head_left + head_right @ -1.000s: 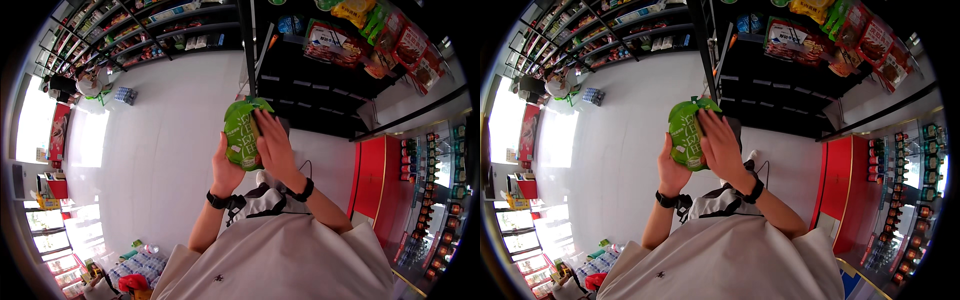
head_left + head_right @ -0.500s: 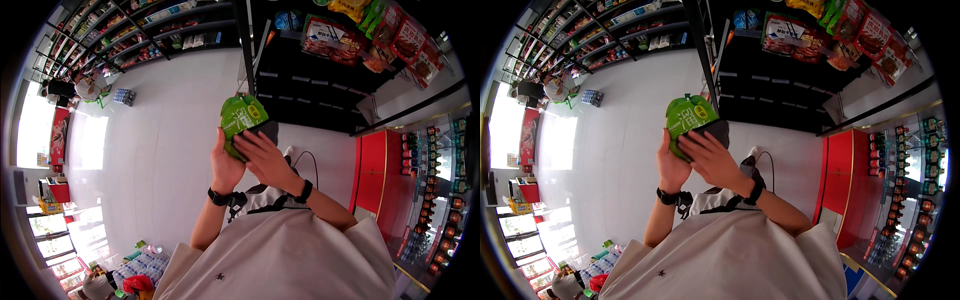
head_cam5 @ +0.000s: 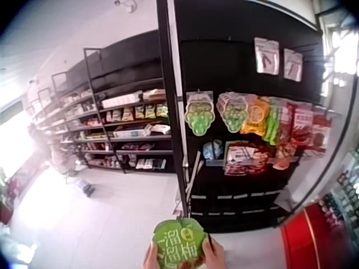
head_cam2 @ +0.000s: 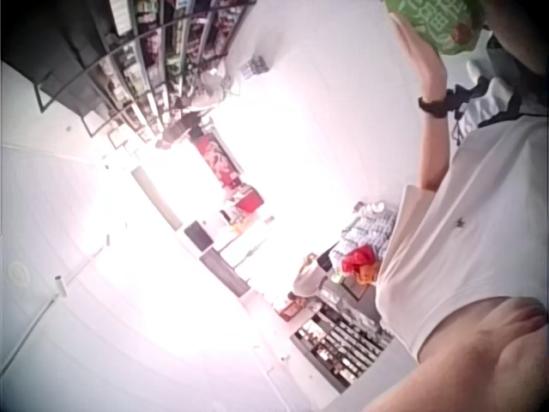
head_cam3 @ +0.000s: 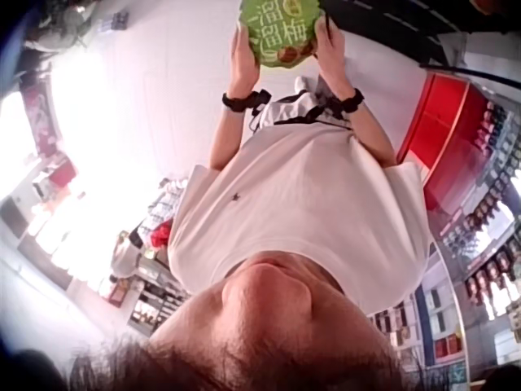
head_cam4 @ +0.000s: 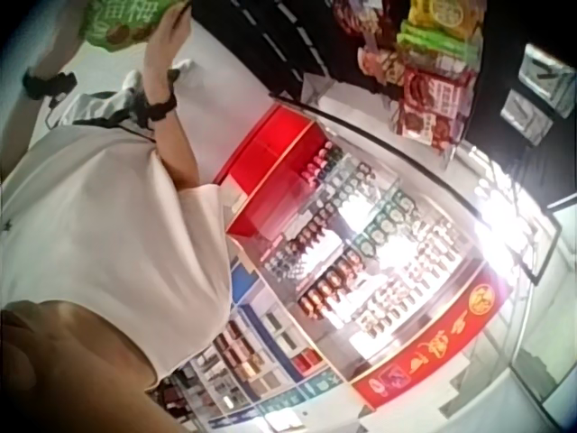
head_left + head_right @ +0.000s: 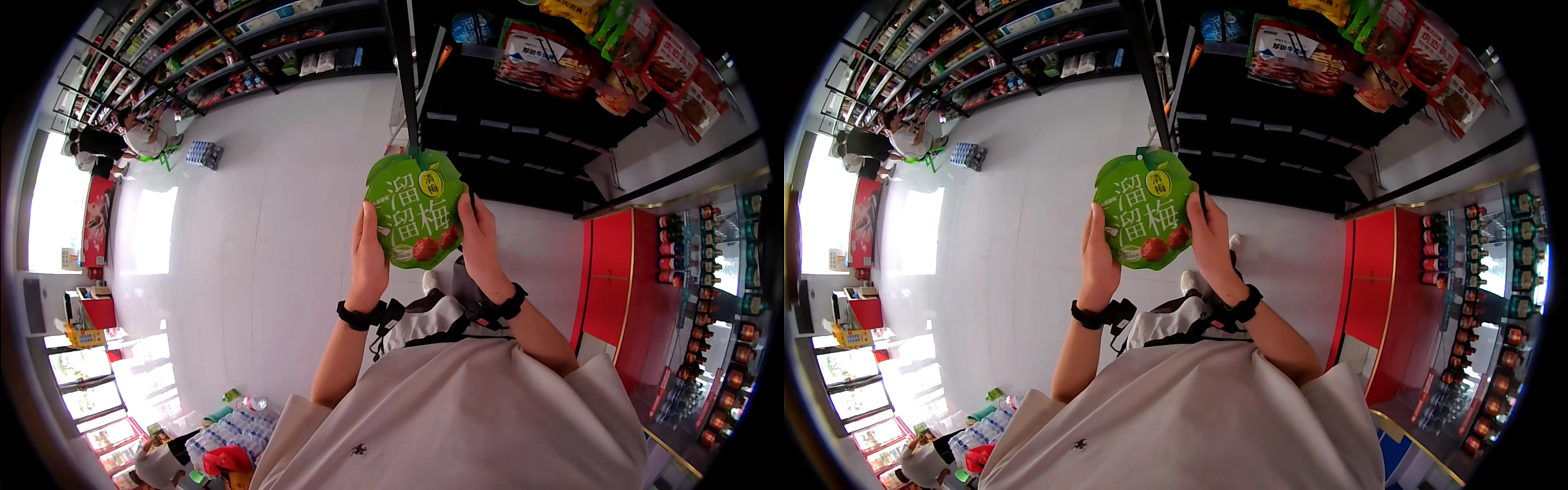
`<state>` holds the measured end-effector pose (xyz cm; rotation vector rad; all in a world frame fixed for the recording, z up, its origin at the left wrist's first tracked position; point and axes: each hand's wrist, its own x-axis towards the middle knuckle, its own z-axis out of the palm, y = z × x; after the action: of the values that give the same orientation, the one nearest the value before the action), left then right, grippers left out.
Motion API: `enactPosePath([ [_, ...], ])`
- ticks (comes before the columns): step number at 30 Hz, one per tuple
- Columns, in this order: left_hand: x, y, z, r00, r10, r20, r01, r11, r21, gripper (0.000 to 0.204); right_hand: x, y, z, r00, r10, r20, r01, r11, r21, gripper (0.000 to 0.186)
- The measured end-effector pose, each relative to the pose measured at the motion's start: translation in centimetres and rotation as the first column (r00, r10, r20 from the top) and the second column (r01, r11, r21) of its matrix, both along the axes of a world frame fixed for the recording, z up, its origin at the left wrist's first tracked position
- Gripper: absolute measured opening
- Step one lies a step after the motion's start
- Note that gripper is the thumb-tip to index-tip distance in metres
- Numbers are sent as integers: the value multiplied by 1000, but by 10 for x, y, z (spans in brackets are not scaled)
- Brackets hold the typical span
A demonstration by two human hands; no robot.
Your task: The person picks up various snack packages from a store shelf, wipes them down with a cloth, and places them back on the shelf.
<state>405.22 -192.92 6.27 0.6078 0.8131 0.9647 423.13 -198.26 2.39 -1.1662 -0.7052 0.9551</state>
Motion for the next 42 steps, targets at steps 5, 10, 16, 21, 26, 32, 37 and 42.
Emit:
enactPosePath([
  [5, 2, 0, -12, 990, 33, -140, 0, 975, 223, 51, 0, 1, 11, 997, -63, 46, 61, 997, 44, 32],
  [10, 17, -24, 4, 849, 336, -408, 63, 702, 709, 63, -20, -11, 37, 921, -113, 373, 123, 992, -4, 29],
  [16, 19, -20, -13, 987, -38, 159, 22, 995, 99, 60, -40, -20, 33, 676, 90, 732, -299, 941, 161, 40],
  [21, 17, -24, 1, 982, -25, 188, 28, 1000, -12, 59, -37, -1, 34, 494, 64, 867, -293, 951, 97, 47],
  [26, 13, -33, -20, 973, -48, 226, 59, 997, -43, 60, -26, 21, 29, 427, 16, 904, -162, 985, 59, 49],
  [32, -1, -16, -5, 956, 113, 270, -55, 975, -215, 58, -53, -15, 36, 240, 83, 967, -408, 913, 23, 50],
  [37, -5, -17, -13, 913, 94, 396, -9, 977, -212, 58, -46, -18, 36, 185, 56, 981, -327, 945, 8, 49],
  [42, -7, -11, -17, 931, -85, 356, 136, 983, -121, 62, -28, 33, 31, 509, -49, 859, -68, 993, 98, 45],
])
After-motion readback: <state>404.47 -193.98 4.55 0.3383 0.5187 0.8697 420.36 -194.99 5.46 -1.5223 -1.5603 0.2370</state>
